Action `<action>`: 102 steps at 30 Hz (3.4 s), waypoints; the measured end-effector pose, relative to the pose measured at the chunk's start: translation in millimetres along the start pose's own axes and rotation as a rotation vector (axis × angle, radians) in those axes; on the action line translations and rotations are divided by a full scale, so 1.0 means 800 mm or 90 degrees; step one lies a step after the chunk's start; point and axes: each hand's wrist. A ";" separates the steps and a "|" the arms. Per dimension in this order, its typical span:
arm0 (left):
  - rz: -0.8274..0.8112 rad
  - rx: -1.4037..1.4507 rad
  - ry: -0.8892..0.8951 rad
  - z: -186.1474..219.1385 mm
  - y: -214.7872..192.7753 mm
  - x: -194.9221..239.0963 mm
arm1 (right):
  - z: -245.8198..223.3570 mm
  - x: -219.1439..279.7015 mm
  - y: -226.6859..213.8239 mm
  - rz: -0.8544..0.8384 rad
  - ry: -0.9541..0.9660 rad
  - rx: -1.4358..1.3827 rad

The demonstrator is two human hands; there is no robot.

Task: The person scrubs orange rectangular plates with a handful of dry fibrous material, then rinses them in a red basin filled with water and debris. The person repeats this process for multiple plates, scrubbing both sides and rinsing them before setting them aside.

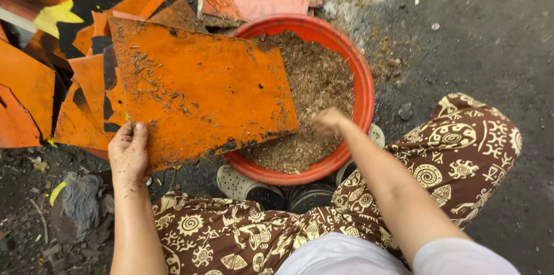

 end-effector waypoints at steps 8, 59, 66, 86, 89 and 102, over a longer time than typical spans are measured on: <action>0.046 -0.036 -0.095 0.031 0.022 0.005 | 0.030 -0.128 -0.093 0.448 -0.199 0.011; 0.099 -0.247 -0.024 0.016 -0.097 0.016 | 0.049 -0.206 -0.055 -0.098 0.072 0.647; 0.075 -0.292 -0.063 0.002 -0.097 0.007 | 0.057 -0.182 -0.059 -0.018 0.033 0.233; 0.122 -0.056 -0.202 0.053 0.068 0.074 | 0.002 -0.127 -0.021 -0.207 -0.219 -0.794; 0.018 0.052 -0.112 0.051 0.100 0.062 | -0.058 -0.113 -0.004 -0.283 -0.233 -0.847; 0.020 -0.006 -0.120 0.053 0.125 0.043 | -0.239 0.115 0.252 0.228 -0.886 0.141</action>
Point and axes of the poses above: each hand's wrist, its own x-axis away from the middle knuckle, its own y-axis out of the palm, z = x × y, and after that the axes turned 10 degrees about -y, right-handed
